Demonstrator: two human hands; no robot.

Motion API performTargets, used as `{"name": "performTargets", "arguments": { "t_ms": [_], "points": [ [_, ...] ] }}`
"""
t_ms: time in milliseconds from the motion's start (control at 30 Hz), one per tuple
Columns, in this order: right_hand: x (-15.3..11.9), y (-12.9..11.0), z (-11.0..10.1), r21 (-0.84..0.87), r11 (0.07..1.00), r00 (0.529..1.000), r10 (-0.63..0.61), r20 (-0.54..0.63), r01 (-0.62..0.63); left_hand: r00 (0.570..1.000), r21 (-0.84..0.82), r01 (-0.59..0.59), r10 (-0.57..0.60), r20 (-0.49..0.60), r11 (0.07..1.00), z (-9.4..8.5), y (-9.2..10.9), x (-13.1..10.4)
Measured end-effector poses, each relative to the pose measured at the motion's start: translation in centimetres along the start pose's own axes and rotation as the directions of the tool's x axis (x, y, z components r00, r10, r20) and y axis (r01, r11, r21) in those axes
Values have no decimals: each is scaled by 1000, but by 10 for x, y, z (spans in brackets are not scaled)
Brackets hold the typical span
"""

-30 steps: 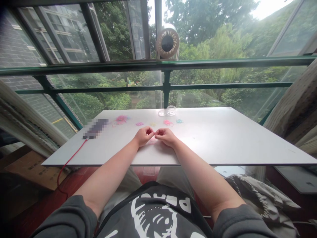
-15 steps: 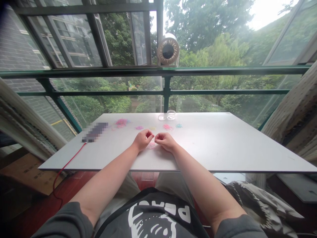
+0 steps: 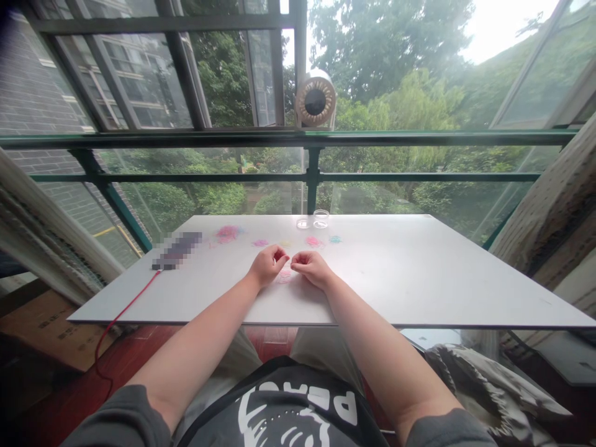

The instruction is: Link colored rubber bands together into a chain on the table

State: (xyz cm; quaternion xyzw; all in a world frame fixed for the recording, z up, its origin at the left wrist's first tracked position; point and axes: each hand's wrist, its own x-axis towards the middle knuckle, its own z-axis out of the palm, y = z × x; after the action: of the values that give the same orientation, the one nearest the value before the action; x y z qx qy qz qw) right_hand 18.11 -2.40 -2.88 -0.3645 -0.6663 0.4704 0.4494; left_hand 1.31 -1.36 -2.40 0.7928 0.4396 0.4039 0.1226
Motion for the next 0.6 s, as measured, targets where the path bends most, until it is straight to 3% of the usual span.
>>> {"name": "performTargets", "arguments": {
  "t_ms": [267,467,600],
  "points": [
    [-2,-2,3,-68,997,993,28,114,-20,999,11,-37,37,-14,999,1,-1,0],
    [-1,-2,3,-32,999,999,-22,27,23,999,-11,-47,48,8,999,2,-3,0],
    [-1,-1,3,-59,998,997,2,79,3,999,0,-44,44,5,999,2,-4,0]
  ]
}}
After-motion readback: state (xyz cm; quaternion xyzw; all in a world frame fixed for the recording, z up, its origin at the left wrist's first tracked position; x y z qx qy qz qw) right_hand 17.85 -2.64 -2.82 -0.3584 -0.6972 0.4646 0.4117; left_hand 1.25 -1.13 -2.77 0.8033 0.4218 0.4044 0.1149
